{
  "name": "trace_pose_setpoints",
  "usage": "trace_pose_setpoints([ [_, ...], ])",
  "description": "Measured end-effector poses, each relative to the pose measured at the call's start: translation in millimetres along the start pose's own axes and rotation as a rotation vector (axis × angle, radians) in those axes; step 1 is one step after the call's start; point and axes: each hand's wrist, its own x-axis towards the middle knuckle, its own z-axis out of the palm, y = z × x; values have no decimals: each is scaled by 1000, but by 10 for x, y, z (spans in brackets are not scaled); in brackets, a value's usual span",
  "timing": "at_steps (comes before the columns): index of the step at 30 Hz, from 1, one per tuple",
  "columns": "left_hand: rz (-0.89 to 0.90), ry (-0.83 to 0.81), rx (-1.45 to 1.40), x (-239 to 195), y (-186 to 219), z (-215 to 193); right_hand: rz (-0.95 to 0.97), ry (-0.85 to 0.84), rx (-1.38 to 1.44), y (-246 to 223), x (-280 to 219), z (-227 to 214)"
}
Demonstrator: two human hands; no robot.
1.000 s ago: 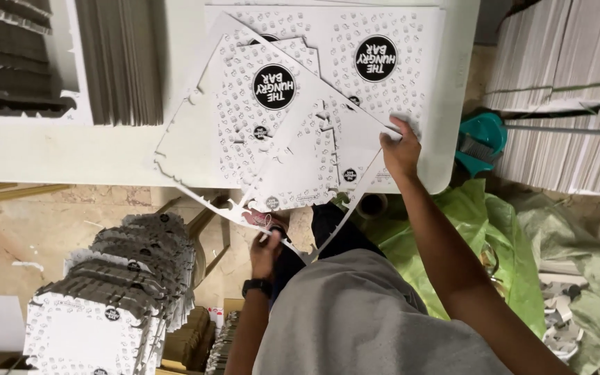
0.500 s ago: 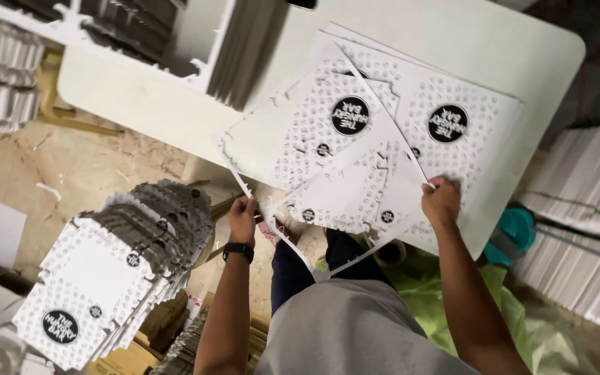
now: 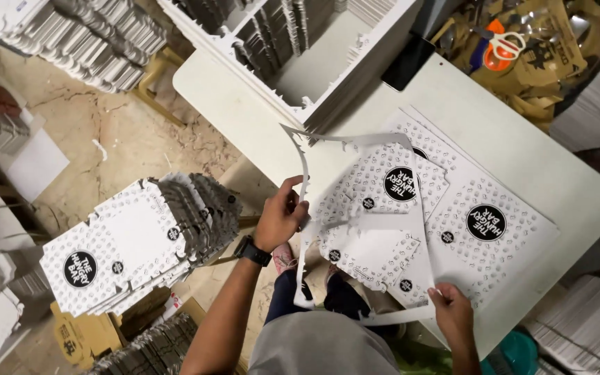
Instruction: The person is manually removing the excess waste material from die-cut corrugated board sheets to reveal the final product shapes.
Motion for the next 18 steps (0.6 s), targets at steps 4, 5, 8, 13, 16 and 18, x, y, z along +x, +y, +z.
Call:
trace_pose_setpoints([
  [4, 91, -212, 184, -117, -125, -183, -91, 0, 2, 432, 34, 19],
  [5, 121, -263, 174, -191, -113, -218, -119, 6, 26, 562, 23, 2],
  [8, 27, -256, 155, -337, 480, -315, -238, 103, 285, 1282, 306, -184],
  [13, 457, -191, -69, -120, 888, -430, -14, -453, 799, 2229, 2590, -1623],
  [16, 599, -65, -192, 45, 1377, -760, -144, -427, 707, 997, 3411, -2253],
  [18, 616, 24, -237, 106, 1646, -1100, -237, -429, 639, -219, 3462, -2116],
])
